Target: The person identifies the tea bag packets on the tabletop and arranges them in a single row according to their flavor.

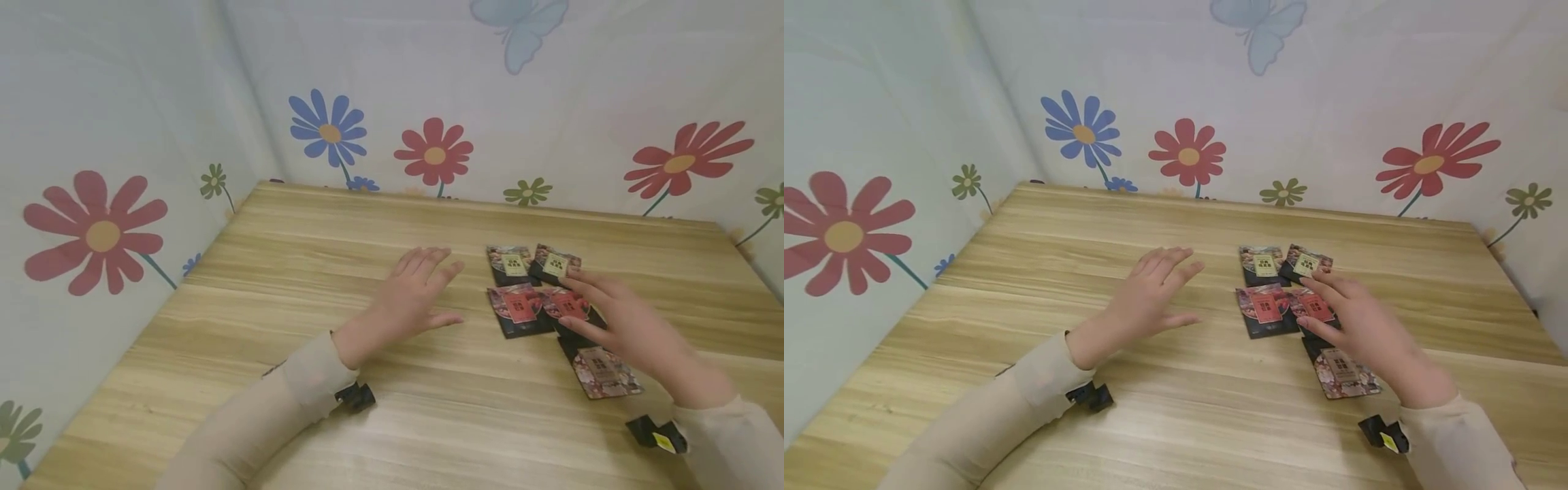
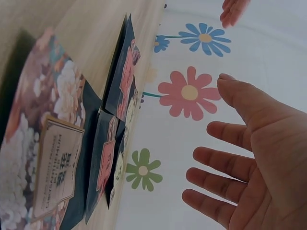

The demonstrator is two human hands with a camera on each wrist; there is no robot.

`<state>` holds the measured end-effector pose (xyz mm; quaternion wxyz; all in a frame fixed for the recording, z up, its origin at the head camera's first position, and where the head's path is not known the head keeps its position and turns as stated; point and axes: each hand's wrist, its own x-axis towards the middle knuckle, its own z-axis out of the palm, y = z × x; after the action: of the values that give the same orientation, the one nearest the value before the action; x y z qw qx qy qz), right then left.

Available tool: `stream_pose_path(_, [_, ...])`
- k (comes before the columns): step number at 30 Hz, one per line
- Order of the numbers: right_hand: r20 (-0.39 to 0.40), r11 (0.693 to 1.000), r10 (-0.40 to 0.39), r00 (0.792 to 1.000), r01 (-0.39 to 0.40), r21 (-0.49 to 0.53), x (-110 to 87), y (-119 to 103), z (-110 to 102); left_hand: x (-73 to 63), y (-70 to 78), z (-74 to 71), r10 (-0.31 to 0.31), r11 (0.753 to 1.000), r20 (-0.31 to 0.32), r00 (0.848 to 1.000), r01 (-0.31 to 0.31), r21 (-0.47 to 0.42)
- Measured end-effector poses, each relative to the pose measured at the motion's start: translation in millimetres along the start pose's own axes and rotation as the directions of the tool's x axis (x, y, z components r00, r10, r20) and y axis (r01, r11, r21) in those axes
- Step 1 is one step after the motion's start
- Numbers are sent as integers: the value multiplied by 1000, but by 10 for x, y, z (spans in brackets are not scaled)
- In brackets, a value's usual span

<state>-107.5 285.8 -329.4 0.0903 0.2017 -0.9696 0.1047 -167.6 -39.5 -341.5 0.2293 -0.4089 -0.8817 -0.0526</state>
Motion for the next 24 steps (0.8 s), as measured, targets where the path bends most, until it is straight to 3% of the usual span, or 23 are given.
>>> stream_pose_path(5, [-2, 1000, -19, 1000, 19, -7, -34, -35, 10, 76, 190, 46, 11, 999, -23, 1000, -12, -43])
stream_pose_path(8, [37, 1000, -3, 999, 4, -7, -39, -55, 14, 136, 303, 85, 7, 997, -7, 1000, -8, -71])
stream_pose_path(12, [116, 999, 42, 992, -41, -10, -36, -58, 51, 218, 437, 158, -8, 998, 62, 998, 12, -68])
stream_pose_path(17, [148, 998, 67, 987, -67, -5, -47, -36, 110, 315, 570, 249, -39, 998, 183, 982, 48, -47])
stream_pose_path(24, [142, 997, 71, 987, -74, 13, -58, 73, 185, 413, 668, 337, -35, 997, 219, 975, 50, -64])
